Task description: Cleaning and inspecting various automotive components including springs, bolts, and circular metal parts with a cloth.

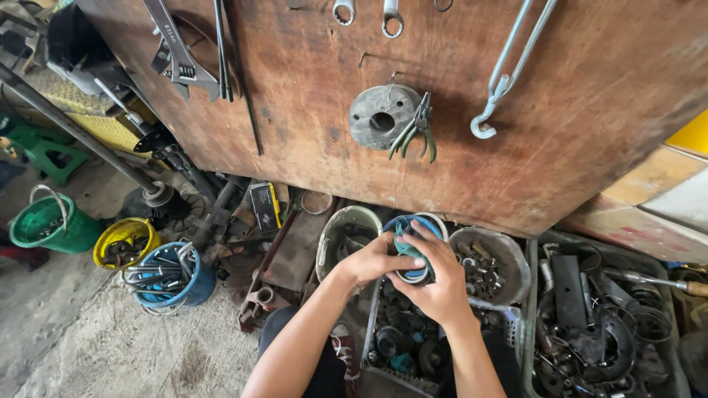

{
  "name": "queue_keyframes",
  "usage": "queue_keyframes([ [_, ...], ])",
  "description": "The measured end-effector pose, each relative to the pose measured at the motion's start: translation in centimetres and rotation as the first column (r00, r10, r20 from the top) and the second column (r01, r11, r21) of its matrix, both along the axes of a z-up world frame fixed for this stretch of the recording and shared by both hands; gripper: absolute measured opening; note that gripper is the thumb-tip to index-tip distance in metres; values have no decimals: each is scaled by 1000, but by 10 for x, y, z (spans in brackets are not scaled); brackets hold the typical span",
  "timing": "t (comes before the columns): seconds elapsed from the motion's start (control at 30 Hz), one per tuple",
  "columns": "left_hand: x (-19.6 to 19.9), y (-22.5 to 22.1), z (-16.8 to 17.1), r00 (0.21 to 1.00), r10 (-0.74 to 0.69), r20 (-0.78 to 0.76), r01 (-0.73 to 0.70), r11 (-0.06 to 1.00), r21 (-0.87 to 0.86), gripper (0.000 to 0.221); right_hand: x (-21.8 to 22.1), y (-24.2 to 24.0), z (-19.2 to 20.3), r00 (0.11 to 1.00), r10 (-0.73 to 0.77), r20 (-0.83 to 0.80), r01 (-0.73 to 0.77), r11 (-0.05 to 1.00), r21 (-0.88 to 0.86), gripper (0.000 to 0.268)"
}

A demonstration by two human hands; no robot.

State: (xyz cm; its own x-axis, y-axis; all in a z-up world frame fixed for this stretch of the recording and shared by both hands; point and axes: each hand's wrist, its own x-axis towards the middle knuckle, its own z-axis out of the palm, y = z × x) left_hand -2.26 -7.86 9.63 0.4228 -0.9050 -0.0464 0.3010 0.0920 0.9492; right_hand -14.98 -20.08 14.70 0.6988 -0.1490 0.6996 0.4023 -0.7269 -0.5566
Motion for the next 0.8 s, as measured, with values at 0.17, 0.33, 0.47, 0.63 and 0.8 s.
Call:
queue_keyframes([
  [0.17,1,0,5,989,-85,-117,76,994,-82,28,5,6,-22,963,-217,160,205,975,87,63],
  [0.33,7,-4,7,988,117,-98,-121,992,-36,29,5,8,-29,941,-265,209,272,962,-3,72],
  [0.47,14,-3,-10,995,103,4,-103,993,-51,29,3,8,-20,973,-222,69,224,974,-27,74],
  [0.63,14,0,-8,996,31,78,-33,999,23,25,2,3,-17,992,-116,-60,114,993,-33,77],
  [0.8,17,4,-12,978,-50,202,44,998,35,24,0,5,-4,981,-153,-118,135,980,-145,82],
])
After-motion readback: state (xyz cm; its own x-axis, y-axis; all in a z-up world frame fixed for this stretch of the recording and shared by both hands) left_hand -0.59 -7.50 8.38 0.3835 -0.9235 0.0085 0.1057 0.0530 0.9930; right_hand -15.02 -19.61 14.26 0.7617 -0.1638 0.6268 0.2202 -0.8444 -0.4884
